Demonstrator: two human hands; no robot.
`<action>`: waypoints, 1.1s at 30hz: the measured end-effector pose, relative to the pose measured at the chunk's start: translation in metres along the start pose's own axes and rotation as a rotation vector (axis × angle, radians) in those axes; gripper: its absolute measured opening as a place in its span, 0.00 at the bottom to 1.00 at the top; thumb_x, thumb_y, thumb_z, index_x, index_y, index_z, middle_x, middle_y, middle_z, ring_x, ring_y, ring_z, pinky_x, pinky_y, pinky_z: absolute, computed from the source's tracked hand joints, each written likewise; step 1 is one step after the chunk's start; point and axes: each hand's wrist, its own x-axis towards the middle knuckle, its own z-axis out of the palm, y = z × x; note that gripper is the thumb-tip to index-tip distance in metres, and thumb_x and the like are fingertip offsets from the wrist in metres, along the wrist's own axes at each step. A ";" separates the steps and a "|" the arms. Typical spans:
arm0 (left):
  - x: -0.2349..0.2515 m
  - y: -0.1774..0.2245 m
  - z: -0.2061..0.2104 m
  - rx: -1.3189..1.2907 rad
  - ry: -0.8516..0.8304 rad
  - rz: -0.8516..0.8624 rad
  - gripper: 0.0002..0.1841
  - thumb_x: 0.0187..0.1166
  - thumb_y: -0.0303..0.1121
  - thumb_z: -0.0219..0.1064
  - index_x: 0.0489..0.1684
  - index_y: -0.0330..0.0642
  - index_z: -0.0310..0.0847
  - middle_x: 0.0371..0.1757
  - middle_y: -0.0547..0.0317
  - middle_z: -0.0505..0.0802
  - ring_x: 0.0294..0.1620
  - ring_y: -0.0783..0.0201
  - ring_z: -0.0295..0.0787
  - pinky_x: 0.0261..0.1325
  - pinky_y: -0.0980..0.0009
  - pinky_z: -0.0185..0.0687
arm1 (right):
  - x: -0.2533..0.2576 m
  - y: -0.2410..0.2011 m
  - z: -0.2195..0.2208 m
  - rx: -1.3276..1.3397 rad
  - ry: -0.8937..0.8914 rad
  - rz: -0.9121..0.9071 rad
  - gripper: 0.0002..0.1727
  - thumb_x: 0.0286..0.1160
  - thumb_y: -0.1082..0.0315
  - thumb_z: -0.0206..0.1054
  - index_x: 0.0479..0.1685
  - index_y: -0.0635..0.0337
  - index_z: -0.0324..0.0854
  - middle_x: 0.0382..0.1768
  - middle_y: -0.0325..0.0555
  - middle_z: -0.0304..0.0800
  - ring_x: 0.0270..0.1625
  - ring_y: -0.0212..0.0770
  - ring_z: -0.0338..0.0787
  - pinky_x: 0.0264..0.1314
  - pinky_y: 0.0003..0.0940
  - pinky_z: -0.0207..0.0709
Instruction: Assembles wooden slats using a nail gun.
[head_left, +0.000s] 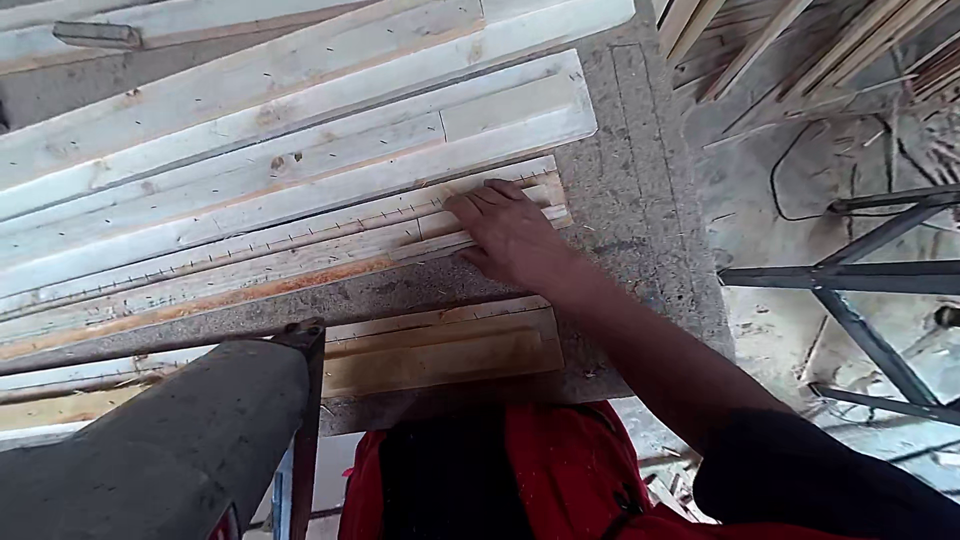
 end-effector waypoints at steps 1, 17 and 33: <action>0.009 0.011 0.003 0.006 -0.008 -0.012 0.11 0.88 0.48 0.61 0.53 0.65 0.90 0.45 0.82 0.95 0.44 0.83 0.90 0.52 0.79 0.84 | 0.000 0.000 0.000 0.010 0.006 0.009 0.34 0.66 0.54 0.79 0.72 0.56 0.75 0.58 0.49 0.91 0.68 0.50 0.88 0.90 0.55 0.57; 0.199 0.082 -0.040 0.280 -0.484 -0.063 0.12 0.82 0.48 0.64 0.44 0.55 0.91 0.36 0.76 0.94 0.39 0.80 0.91 0.48 0.82 0.85 | -0.002 -0.003 0.003 0.071 0.041 0.098 0.29 0.63 0.57 0.78 0.65 0.55 0.78 0.48 0.45 0.94 0.60 0.48 0.90 0.90 0.60 0.49; 0.249 0.112 -0.028 0.442 -0.592 -0.253 0.12 0.81 0.40 0.63 0.42 0.42 0.87 0.36 0.70 0.92 0.40 0.79 0.88 0.52 0.80 0.81 | -0.003 0.000 0.005 0.098 0.088 0.092 0.23 0.62 0.66 0.73 0.59 0.56 0.78 0.40 0.44 0.92 0.54 0.47 0.91 0.89 0.56 0.50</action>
